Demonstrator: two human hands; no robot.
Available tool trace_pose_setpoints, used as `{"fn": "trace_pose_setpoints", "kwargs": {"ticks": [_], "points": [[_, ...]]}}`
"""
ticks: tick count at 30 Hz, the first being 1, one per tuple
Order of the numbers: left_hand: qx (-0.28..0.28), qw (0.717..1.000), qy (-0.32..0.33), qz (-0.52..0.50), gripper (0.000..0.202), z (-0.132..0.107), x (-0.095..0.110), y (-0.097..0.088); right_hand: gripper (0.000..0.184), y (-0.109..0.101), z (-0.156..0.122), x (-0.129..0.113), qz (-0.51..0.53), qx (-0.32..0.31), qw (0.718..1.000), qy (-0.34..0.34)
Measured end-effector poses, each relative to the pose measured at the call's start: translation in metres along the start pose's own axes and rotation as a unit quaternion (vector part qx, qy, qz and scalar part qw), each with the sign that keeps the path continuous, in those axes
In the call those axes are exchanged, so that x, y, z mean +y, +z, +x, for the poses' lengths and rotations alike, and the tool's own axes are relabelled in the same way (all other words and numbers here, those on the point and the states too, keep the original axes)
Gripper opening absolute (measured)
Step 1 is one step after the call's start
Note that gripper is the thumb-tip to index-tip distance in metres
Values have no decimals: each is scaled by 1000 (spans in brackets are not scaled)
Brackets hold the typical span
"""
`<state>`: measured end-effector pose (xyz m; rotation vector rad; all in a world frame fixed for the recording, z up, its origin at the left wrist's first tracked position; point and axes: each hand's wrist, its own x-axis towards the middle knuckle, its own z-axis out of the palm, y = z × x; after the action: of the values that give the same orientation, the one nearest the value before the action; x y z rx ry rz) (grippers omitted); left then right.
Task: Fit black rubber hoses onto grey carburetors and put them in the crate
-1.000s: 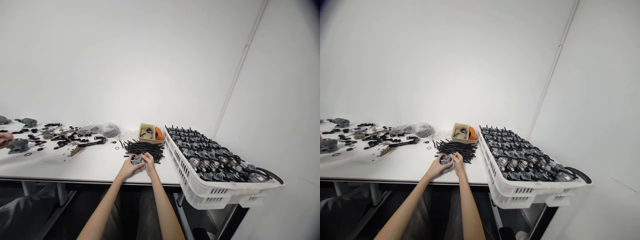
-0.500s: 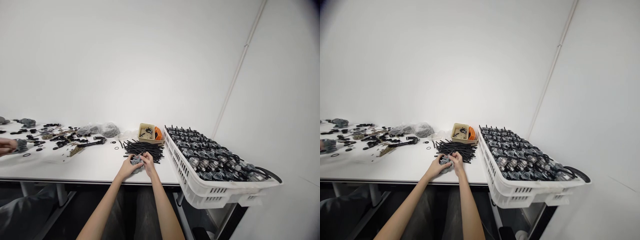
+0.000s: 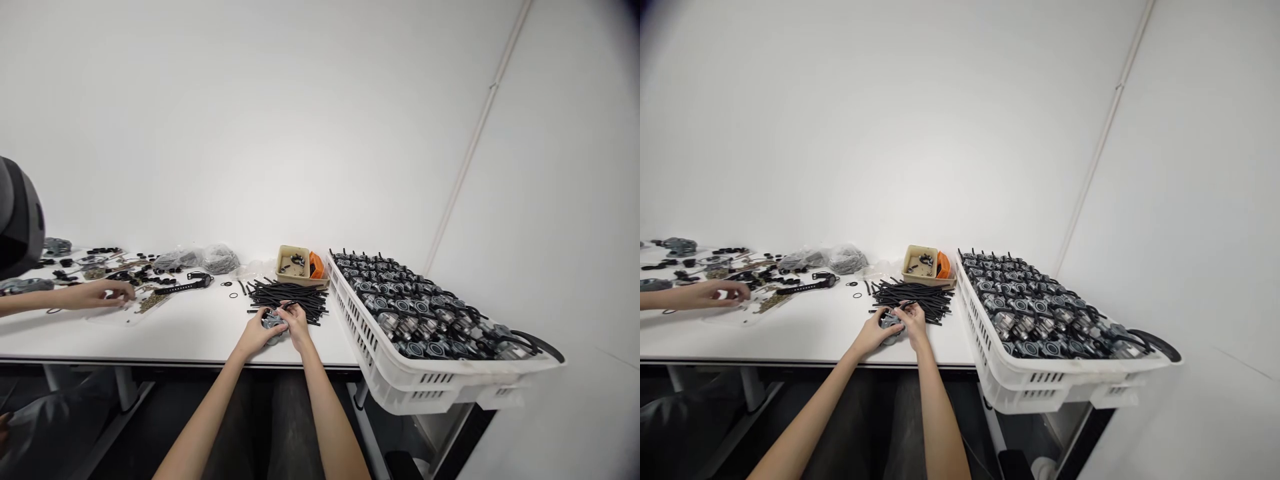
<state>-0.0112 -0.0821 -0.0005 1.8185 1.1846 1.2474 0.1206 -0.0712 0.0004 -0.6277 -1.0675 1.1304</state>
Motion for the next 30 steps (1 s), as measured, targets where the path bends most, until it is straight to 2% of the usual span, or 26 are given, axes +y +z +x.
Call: {"fn": "trace_pose_setpoints", "kwargs": {"ticks": [6, 14, 20, 30], "points": [[5, 1000, -13, 2, 58, 1, 0, 1, 40, 0, 0, -2, -18, 6, 1000, 7], [15, 1000, 4, 9, 58, 1, 0, 1, 37, 2, 0, -4, -54, 7, 998, 22], [4, 1000, 18, 5, 54, 0, 0, 1, 24, 2, 0, -3, -57, 6, 998, 1], [18, 1000, -2, 9, 58, 1, -1, 1, 22, 2, 1, -2, -54, 11, 998, -2]]}}
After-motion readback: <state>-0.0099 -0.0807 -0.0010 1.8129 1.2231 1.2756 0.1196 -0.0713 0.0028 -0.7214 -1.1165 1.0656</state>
